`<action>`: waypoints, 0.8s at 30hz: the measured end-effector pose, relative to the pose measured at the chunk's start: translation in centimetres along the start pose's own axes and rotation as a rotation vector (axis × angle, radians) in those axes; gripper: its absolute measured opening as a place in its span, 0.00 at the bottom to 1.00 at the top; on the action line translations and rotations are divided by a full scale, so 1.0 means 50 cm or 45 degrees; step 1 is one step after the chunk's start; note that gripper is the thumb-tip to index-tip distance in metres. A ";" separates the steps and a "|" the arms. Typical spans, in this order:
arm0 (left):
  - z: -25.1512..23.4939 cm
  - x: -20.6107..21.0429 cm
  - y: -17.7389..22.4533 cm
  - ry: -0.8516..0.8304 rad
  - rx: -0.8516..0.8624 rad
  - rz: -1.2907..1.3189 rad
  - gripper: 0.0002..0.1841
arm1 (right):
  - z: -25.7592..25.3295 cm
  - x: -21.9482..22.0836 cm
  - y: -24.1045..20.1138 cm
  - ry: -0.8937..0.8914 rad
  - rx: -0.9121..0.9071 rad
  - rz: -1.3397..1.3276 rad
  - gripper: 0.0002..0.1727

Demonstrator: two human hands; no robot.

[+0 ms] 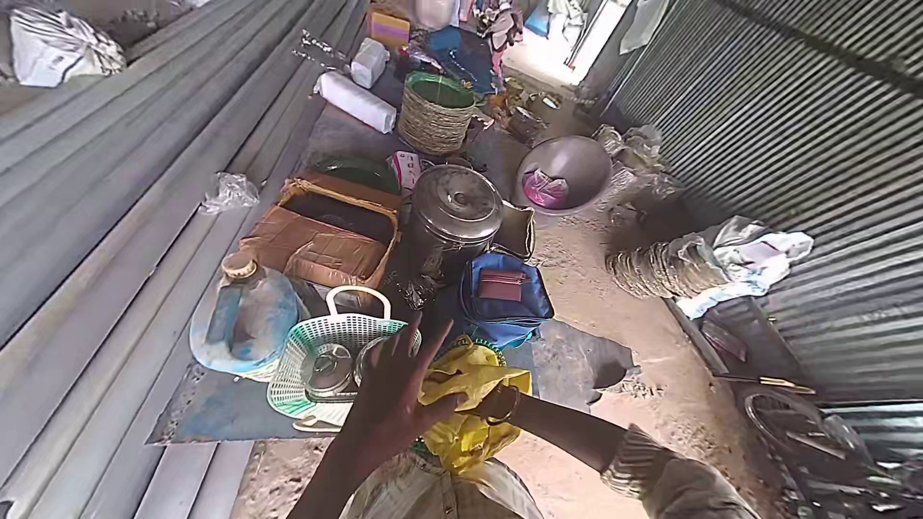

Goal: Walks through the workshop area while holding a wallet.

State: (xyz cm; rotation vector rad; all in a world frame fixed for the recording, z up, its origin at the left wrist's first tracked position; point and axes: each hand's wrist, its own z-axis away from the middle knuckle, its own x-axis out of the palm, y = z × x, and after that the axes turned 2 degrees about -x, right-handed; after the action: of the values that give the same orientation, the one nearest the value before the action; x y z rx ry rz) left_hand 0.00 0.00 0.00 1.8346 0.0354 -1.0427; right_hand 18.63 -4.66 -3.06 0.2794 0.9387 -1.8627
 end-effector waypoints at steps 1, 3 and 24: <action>-0.001 0.012 -0.007 -0.134 0.020 0.066 0.42 | 0.038 -0.011 -0.010 0.100 -0.021 -0.045 0.22; -0.002 0.046 -0.008 -0.508 0.007 0.115 0.34 | 0.099 -0.047 -0.034 -0.057 -0.028 0.184 0.20; 0.138 0.343 0.016 0.332 -0.715 0.017 0.19 | -0.229 -0.357 0.459 0.546 0.105 0.344 0.29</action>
State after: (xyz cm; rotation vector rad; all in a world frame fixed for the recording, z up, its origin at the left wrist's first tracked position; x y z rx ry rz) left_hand 6.77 -12.54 -11.83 1.4360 0.4288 -0.6852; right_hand 44.39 10.70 -11.79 0.8398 1.0488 -1.6204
